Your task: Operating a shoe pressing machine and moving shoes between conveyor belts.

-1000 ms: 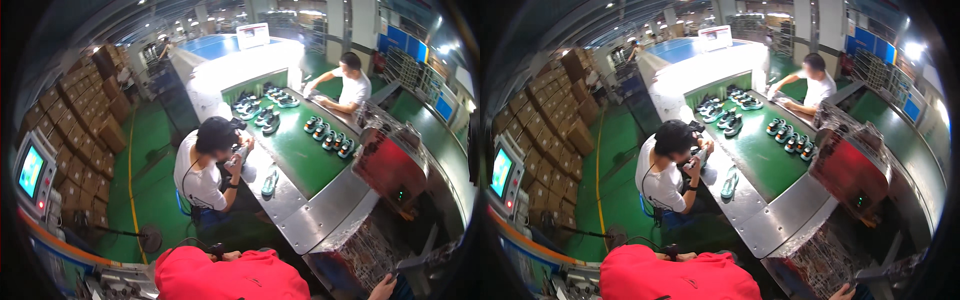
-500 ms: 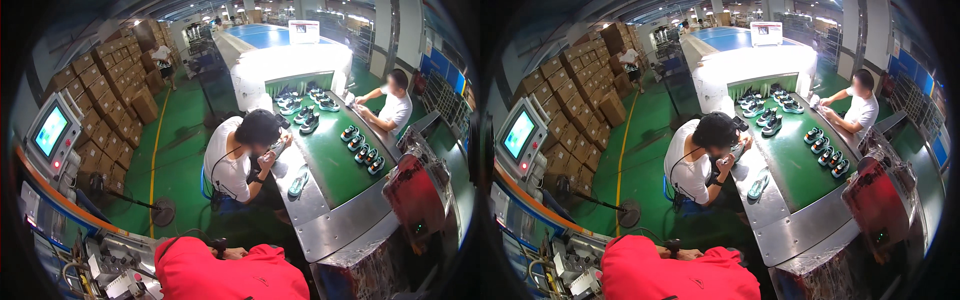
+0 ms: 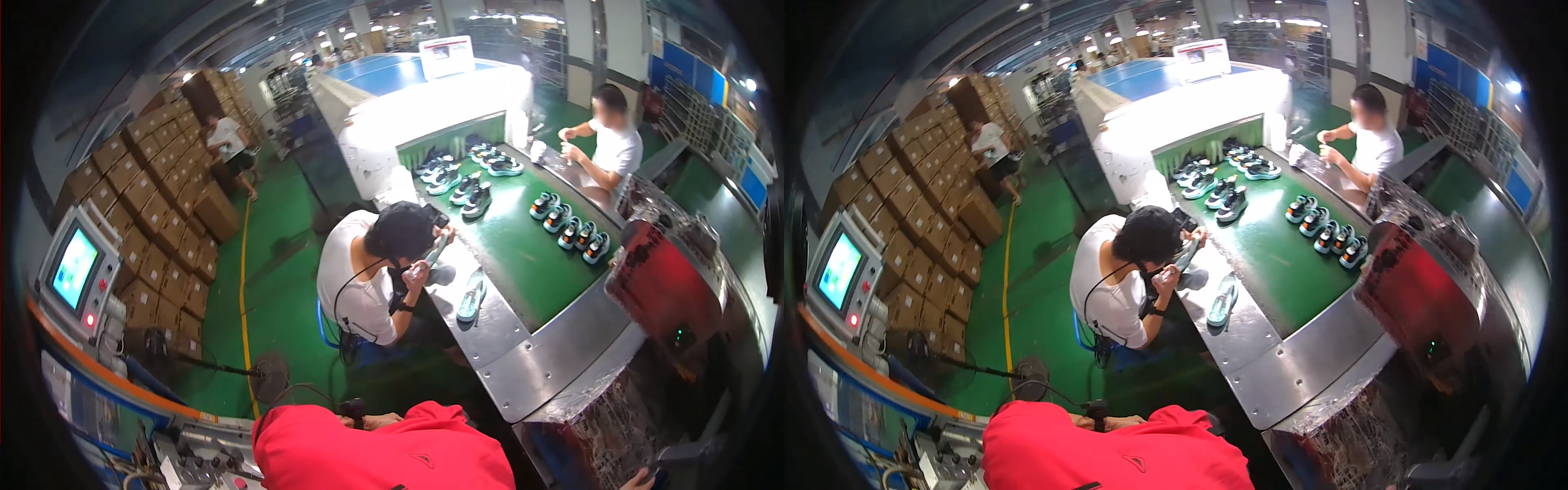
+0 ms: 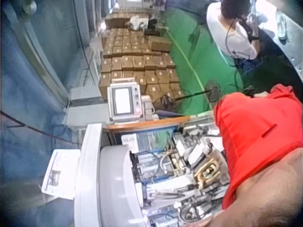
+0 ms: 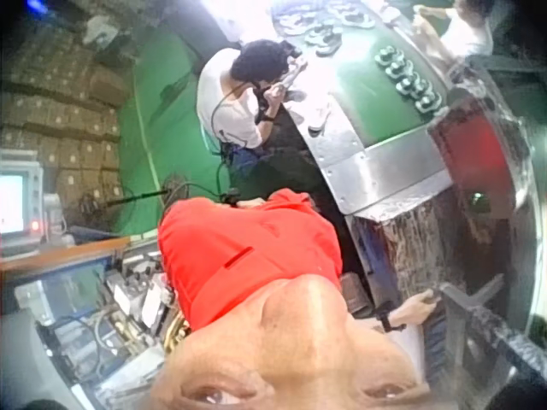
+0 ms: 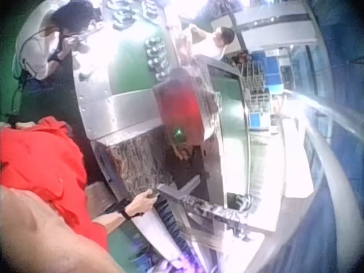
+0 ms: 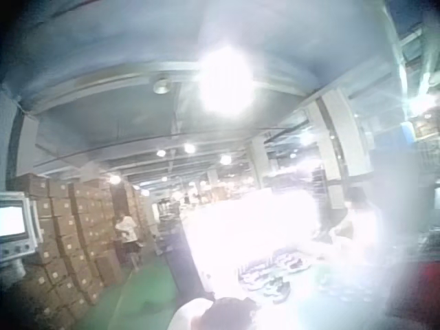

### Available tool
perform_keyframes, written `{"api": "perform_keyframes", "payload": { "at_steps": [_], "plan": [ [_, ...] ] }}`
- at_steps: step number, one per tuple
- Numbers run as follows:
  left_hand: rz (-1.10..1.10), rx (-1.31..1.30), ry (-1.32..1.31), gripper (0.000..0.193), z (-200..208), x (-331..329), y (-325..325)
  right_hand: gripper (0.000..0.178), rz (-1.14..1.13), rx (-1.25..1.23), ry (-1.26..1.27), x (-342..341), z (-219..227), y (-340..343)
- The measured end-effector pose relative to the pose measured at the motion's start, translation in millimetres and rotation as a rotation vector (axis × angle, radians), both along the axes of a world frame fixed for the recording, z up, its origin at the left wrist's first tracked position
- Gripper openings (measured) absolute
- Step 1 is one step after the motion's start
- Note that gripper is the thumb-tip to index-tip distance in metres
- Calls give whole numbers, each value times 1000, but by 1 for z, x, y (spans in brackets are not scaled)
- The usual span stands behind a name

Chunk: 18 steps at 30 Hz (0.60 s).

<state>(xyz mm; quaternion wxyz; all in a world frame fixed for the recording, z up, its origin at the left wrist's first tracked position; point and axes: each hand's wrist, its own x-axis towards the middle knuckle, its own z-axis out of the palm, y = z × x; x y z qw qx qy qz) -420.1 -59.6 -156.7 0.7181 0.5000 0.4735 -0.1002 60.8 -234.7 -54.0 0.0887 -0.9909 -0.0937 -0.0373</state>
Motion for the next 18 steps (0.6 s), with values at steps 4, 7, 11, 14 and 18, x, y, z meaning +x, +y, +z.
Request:
{"api": "perform_keyframes", "payload": {
  "at_steps": [4,7,11,14,18],
  "plan": [
    [-140,-27,16,40,4,23,38,55,-181,53,-127,105,59,-116],
    [-117,-62,2,40,6,19,45,49,-121,223,-67,92,73,-88],
    [-154,-99,-17,40,7,36,61,48,-80,264,-162,77,93,-76],
    [-191,-101,-20,40,11,46,71,51,-161,166,-196,75,92,-75],
    [-220,-97,-67,41,11,51,77,53,-131,149,-138,73,92,-72]
  ]
}}
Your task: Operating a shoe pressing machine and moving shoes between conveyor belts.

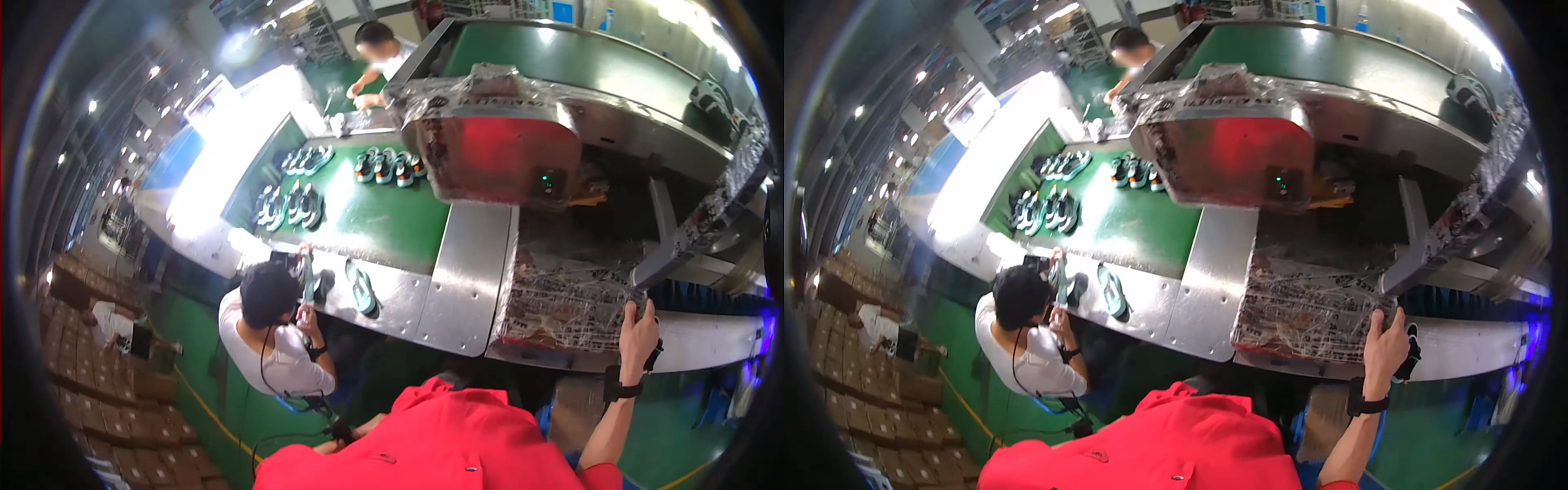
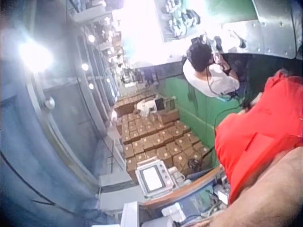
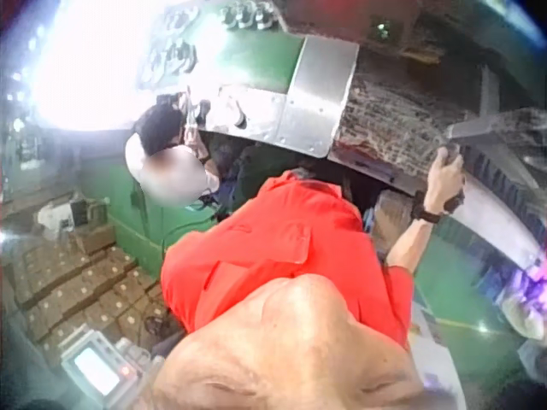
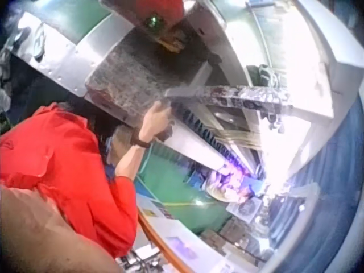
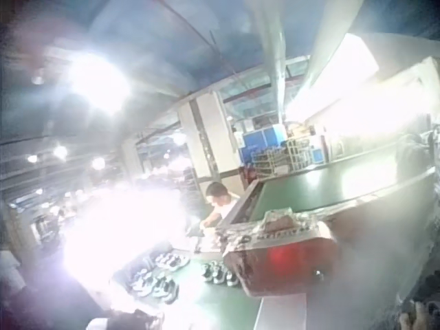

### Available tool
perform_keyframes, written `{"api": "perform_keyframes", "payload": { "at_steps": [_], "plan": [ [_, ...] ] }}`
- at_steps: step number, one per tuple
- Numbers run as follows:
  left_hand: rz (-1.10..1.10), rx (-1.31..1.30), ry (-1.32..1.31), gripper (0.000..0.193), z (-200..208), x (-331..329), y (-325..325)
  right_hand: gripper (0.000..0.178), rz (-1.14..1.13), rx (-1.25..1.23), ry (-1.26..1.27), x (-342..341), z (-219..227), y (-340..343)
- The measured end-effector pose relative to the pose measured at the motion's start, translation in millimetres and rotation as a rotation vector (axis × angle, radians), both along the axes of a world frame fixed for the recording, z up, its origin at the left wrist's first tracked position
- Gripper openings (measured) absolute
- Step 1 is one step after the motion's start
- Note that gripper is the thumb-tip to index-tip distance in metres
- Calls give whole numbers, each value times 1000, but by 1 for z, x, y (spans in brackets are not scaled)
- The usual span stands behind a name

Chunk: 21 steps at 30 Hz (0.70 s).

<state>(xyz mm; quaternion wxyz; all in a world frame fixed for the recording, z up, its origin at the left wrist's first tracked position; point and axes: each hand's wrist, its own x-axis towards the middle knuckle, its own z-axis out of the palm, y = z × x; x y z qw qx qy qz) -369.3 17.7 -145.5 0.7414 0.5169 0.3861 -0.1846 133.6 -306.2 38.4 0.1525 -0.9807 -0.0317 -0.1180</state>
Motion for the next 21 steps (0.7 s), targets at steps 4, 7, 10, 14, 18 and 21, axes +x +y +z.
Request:
{"api": "perform_keyframes", "payload": {
  "at_steps": [4,7,10,14,18,21],
  "plan": [
    [40,13,-104,41,4,9,1,57,7,53,-24,0,1,-6],
    [46,19,-99,40,12,13,-5,63,10,52,55,2,5,-3],
    [-24,24,-46,39,24,15,-10,63,21,28,18,8,-7,-14],
    [-219,76,27,37,53,30,4,60,63,-14,-86,14,-21,-18],
    [-496,486,-601,20,62,54,82,60,61,-20,-20,7,-11,-5],
    [-141,569,-393,28,177,152,116,58,28,-19,-45,6,-13,-13]
  ]
}}
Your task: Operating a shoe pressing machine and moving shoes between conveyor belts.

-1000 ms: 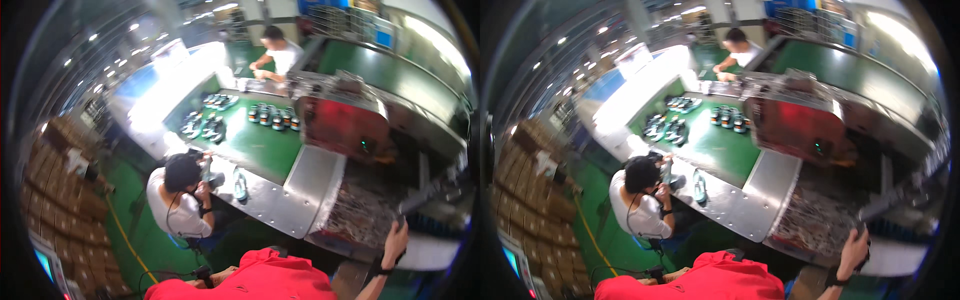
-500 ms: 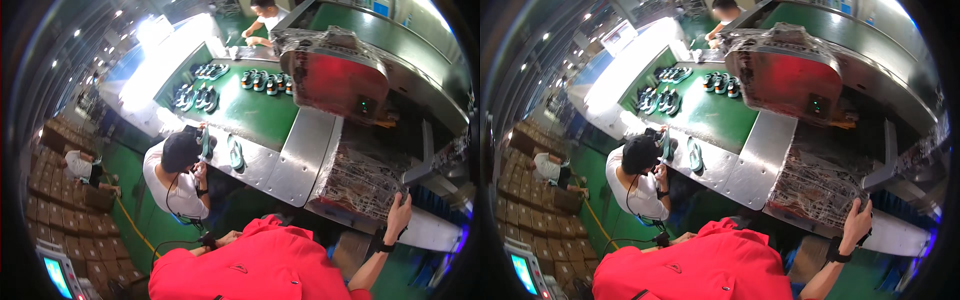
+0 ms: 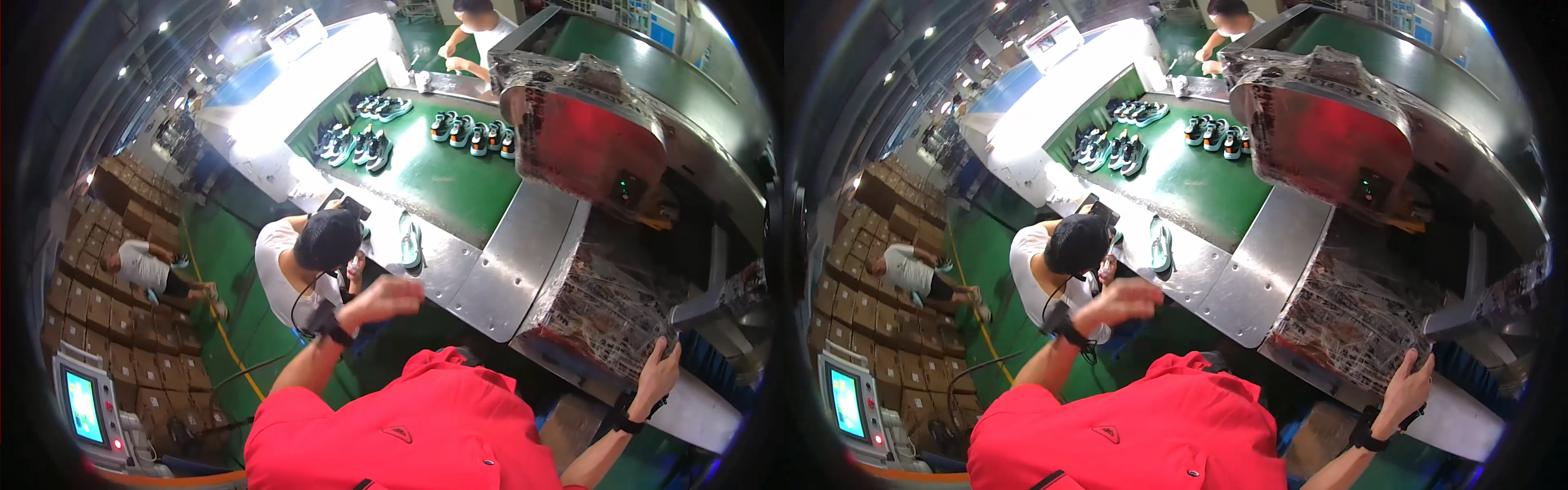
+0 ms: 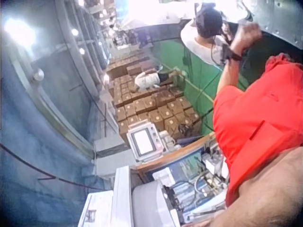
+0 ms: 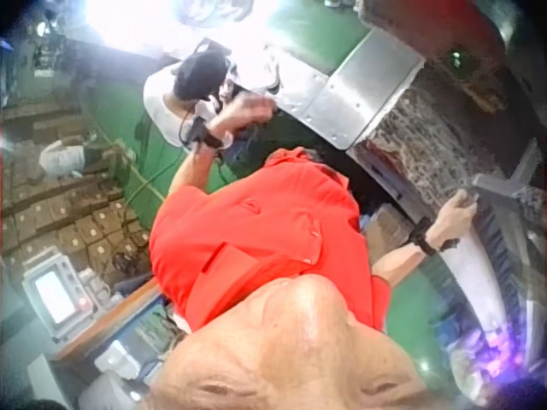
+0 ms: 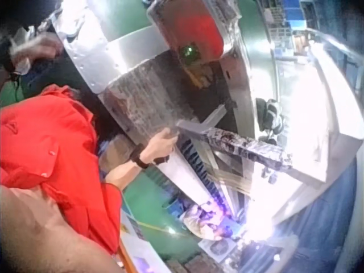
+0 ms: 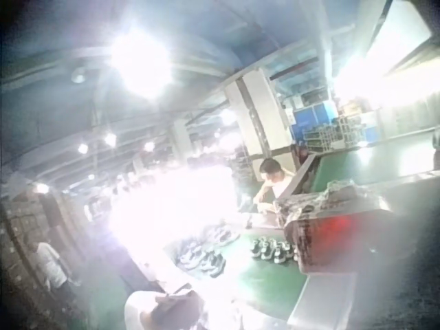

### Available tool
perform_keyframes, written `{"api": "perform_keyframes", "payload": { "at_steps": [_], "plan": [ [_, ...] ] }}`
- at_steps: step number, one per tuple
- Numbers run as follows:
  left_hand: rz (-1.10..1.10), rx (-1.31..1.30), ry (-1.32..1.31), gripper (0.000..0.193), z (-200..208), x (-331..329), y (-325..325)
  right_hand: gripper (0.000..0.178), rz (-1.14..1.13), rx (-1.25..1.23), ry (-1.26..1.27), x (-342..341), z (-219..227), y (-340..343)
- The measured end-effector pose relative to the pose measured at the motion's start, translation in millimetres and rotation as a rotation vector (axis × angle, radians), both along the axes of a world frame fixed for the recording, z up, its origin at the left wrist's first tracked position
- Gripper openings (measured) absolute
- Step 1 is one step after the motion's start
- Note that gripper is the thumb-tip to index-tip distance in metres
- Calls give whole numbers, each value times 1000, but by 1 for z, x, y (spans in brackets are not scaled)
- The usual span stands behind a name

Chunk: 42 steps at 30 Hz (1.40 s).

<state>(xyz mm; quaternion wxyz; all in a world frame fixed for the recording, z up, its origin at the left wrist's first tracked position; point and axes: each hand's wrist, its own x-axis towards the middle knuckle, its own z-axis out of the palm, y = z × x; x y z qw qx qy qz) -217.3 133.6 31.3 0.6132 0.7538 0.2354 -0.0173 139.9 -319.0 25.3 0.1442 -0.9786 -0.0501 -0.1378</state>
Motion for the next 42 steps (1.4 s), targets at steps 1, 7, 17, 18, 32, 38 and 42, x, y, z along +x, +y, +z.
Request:
{"api": "perform_keyframes", "payload": {
  "at_steps": [1,7,17,18,32,38,42],
  "plan": [
    [103,-24,-91,31,53,43,-6,57,-21,-2,-18,0,1,-8],
    [-251,-192,-808,54,214,200,9,39,-29,206,33,-12,31,26],
    [-426,-149,-784,60,293,484,-75,50,-114,194,23,-18,41,18],
    [-404,10,-740,66,288,515,-85,50,-125,207,43,-19,44,16],
    [-808,884,-805,53,278,698,-139,43,-108,402,-12,-16,33,11],
    [-894,996,-1085,46,280,680,-122,45,-77,444,-7,-17,33,12],
    [-562,998,-608,28,299,594,-141,42,-104,366,-122,-21,26,8]
  ]
}}
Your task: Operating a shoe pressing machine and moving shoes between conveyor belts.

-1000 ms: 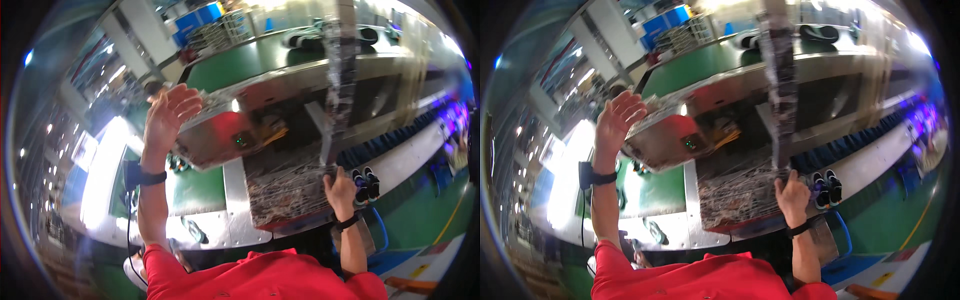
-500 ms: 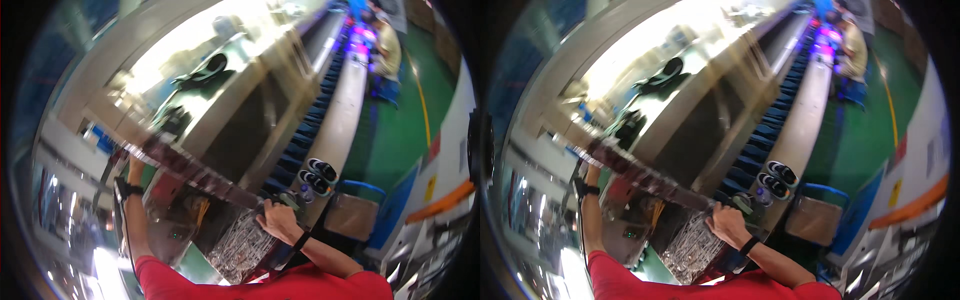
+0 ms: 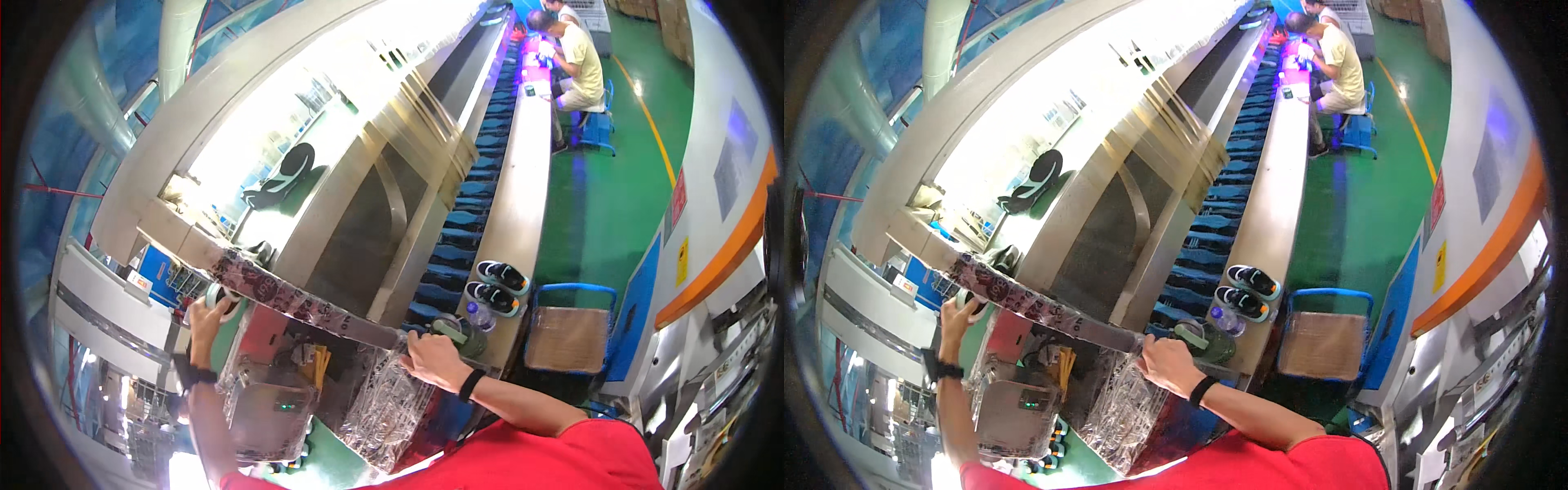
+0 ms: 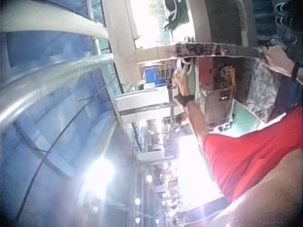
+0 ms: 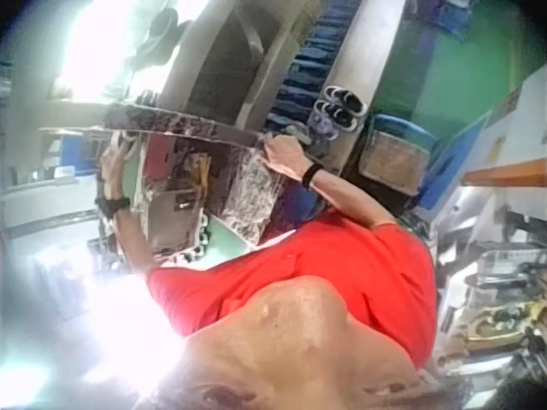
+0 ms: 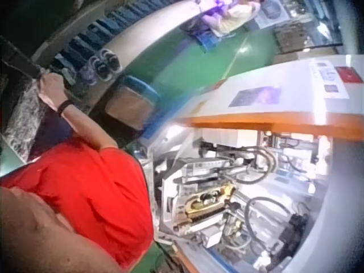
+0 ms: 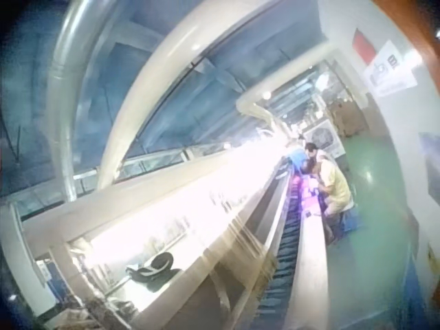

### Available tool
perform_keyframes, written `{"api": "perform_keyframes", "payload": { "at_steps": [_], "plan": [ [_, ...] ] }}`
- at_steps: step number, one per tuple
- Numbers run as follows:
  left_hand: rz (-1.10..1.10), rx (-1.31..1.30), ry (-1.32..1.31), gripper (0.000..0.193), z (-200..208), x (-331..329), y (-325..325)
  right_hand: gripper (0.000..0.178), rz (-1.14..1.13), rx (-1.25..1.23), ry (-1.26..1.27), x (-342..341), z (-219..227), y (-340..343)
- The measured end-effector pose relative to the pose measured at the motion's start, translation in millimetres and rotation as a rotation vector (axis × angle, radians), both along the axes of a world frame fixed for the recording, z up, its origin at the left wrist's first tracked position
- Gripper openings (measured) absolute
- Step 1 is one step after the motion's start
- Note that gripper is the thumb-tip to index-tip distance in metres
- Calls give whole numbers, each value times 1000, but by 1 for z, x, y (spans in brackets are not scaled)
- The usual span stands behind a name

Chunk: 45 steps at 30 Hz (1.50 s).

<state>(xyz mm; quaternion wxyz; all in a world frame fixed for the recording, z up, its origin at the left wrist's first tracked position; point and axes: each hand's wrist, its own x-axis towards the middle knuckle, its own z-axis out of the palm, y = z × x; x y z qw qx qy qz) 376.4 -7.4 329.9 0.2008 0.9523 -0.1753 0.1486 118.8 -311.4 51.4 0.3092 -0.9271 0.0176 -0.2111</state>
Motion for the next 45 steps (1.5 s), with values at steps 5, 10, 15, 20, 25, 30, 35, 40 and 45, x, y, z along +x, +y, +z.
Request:
{"api": "perform_keyframes", "payload": {
  "at_steps": [5,10,15,20,25,30,35,40,45],
  "plan": [
    [56,-365,6,36,31,-115,33,41,72,38,80,-2,7,6],
    [149,-610,34,37,27,-214,51,45,78,116,-247,-3,2,3],
    [169,-629,268,32,-60,-286,15,80,483,482,-443,-40,29,6],
    [92,-687,634,41,-167,-287,-7,79,599,546,-361,-81,33,26],
    [-50,-893,421,62,-218,-286,-13,64,397,453,-297,-97,48,50],
    [-199,-516,205,58,-244,-289,-8,81,436,77,132,-91,101,62],
    [-250,-676,154,49,-264,-288,-6,53,470,-274,208,-56,109,96],
    [-271,-772,180,58,-252,-292,-4,52,331,-186,214,-60,110,102],
    [-398,-760,206,64,-241,-297,-10,58,95,-128,131,-73,101,107]
  ]
}}
